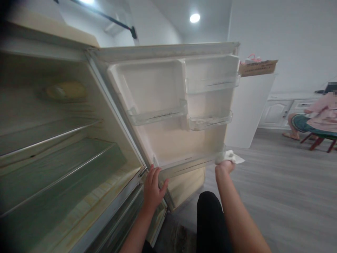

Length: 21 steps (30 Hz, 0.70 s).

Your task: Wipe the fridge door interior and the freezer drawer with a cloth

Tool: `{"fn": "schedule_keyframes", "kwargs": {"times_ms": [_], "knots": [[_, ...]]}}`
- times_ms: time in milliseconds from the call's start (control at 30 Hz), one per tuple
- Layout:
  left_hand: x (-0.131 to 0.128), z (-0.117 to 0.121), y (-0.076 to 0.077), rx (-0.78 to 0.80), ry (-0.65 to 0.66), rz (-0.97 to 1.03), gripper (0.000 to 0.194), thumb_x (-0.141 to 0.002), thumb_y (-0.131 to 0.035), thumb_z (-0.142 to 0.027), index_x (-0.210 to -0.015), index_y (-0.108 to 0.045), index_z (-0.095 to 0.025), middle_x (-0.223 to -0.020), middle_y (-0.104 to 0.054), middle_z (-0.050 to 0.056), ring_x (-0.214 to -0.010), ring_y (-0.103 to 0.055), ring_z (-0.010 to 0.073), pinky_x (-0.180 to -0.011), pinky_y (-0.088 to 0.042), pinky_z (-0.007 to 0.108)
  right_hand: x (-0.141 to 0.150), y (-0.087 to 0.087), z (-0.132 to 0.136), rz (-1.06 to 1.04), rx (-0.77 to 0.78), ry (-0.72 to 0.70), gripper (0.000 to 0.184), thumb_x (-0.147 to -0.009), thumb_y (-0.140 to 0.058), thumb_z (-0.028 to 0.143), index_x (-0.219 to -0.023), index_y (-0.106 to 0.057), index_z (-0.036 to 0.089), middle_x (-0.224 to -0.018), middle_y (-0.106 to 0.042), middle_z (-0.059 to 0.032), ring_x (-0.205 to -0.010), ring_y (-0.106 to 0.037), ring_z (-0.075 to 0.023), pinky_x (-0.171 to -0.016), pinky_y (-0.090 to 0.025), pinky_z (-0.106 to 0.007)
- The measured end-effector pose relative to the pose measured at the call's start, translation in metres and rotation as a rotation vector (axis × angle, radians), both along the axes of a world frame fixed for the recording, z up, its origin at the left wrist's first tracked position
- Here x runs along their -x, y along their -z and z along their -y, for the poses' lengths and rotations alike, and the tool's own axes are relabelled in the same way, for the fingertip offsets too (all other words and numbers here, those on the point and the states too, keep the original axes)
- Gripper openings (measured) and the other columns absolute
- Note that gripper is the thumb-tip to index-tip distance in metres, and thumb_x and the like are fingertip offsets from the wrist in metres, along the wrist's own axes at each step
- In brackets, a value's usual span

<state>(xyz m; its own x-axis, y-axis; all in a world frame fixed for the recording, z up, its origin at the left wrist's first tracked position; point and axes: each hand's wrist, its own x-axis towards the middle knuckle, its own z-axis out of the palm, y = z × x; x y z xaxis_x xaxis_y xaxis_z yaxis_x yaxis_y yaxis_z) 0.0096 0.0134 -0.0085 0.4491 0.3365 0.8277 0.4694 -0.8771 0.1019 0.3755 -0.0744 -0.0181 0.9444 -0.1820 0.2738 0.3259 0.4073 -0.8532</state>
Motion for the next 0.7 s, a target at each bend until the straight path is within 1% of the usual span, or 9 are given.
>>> {"fn": "schedule_keyframes", "kwargs": {"times_ms": [67, 100, 167, 267, 400, 467, 533, 600, 700], "knots": [[0.002, 0.000, 0.001, 0.003, -0.001, 0.008, 0.051, -0.094, -0.062, -0.031, -0.140, -0.047, -0.015, -0.136, -0.060, 0.017, -0.142, -0.048, 0.0319, -0.112, -0.047, 0.049, -0.009, -0.016, 0.012, 0.049, -0.011, 0.153, 0.043, -0.088, -0.034, 0.058, -0.088, -0.057, 0.022, -0.080, -0.059, -0.0054, -0.077, -0.059, -0.0213, -0.080, -0.054, -0.042], [0.002, 0.001, 0.002, 0.008, -0.002, 0.012, 0.051, -0.094, -0.062, -0.031, -0.140, -0.047, -0.015, -0.136, -0.060, 0.017, -0.142, -0.048, 0.0317, -0.112, -0.047, 0.049, -0.007, -0.021, 0.017, 0.121, 0.050, 0.212, 0.036, -0.088, -0.041, 0.053, -0.084, -0.056, 0.021, -0.080, -0.059, -0.0052, -0.080, -0.058, -0.0213, -0.083, -0.053, -0.042], [0.003, 0.001, 0.004, 0.013, -0.002, 0.029, 0.049, -0.094, -0.061, -0.031, -0.139, -0.048, -0.015, -0.135, -0.061, 0.016, -0.142, -0.048, 0.0315, -0.112, -0.047, 0.050, 0.005, -0.026, 0.026, 0.359, 0.289, 0.282, 0.022, -0.087, -0.048, 0.039, -0.076, -0.055, 0.021, -0.082, -0.060, -0.0066, -0.086, -0.057, -0.0224, -0.090, -0.049, -0.043], [0.002, 0.000, 0.008, 0.013, -0.009, 0.070, 0.048, -0.094, -0.061, -0.030, -0.138, -0.049, -0.016, -0.133, -0.061, 0.016, -0.143, -0.047, 0.0318, -0.112, -0.047, 0.050, 0.035, -0.020, 0.034, 0.700, 0.645, 0.302, 0.019, -0.087, -0.046, 0.026, -0.074, -0.059, 0.020, -0.091, -0.066, -0.0095, -0.097, -0.057, -0.0250, -0.102, -0.041, -0.047], [-0.002, 0.000, 0.013, 0.034, -0.004, 0.110, 0.048, -0.094, -0.062, -0.030, -0.138, -0.048, -0.015, -0.136, -0.059, 0.017, -0.145, -0.044, 0.0316, -0.114, -0.045, 0.050, 0.082, -0.017, 0.035, 0.830, 0.835, 0.282, 0.024, -0.090, -0.043, 0.022, -0.078, -0.063, 0.020, -0.083, -0.066, -0.0069, -0.093, -0.055, -0.0250, -0.102, -0.037, -0.044], [-0.004, 0.002, 0.012, 0.046, 0.000, 0.124, 0.048, -0.094, -0.062, -0.029, -0.137, -0.048, -0.014, -0.136, -0.059, 0.017, -0.146, -0.043, 0.0310, -0.114, -0.044, 0.050, 0.108, -0.025, 0.031, 0.862, 0.933, 0.190, 0.025, -0.091, -0.042, 0.022, -0.080, -0.064, 0.021, -0.080, -0.066, -0.0063, -0.090, -0.055, -0.0247, -0.099, -0.035, -0.041], [-0.003, 0.007, 0.008, 0.059, -0.011, 0.119, 0.048, -0.094, -0.061, -0.030, -0.137, -0.048, -0.015, -0.138, -0.058, 0.018, -0.147, -0.042, 0.0308, -0.115, -0.044, 0.049, 0.133, -0.041, 0.023, 0.899, 1.054, 0.025, 0.025, -0.093, -0.043, 0.021, -0.084, -0.066, 0.021, -0.082, -0.068, -0.0064, -0.090, -0.057, -0.0243, -0.097, -0.034, -0.040], [-0.002, 0.011, 0.003, 0.076, -0.031, 0.084, 0.049, -0.095, -0.061, -0.033, -0.139, -0.047, -0.015, -0.140, -0.057, 0.018, -0.148, -0.041, 0.0311, -0.115, -0.044, 0.049, 0.153, -0.061, 0.009, 0.929, 1.217, -0.202, 0.025, -0.095, -0.044, 0.021, -0.087, -0.068, 0.020, -0.085, -0.071, -0.0076, -0.088, -0.060, -0.0241, -0.092, -0.034, -0.039], [0.003, 0.016, -0.003, 0.097, -0.056, 0.006, 0.051, -0.097, -0.059, -0.037, -0.141, -0.046, -0.015, -0.144, -0.055, 0.018, -0.148, -0.041, 0.0312, -0.115, -0.043, 0.048, 0.172, -0.091, -0.026, 0.955, 1.429, -0.617, 0.025, -0.098, -0.045, 0.019, -0.096, -0.070, 0.018, -0.090, -0.073, -0.0106, -0.082, -0.063, -0.0234, -0.079, -0.035, -0.035]]}}
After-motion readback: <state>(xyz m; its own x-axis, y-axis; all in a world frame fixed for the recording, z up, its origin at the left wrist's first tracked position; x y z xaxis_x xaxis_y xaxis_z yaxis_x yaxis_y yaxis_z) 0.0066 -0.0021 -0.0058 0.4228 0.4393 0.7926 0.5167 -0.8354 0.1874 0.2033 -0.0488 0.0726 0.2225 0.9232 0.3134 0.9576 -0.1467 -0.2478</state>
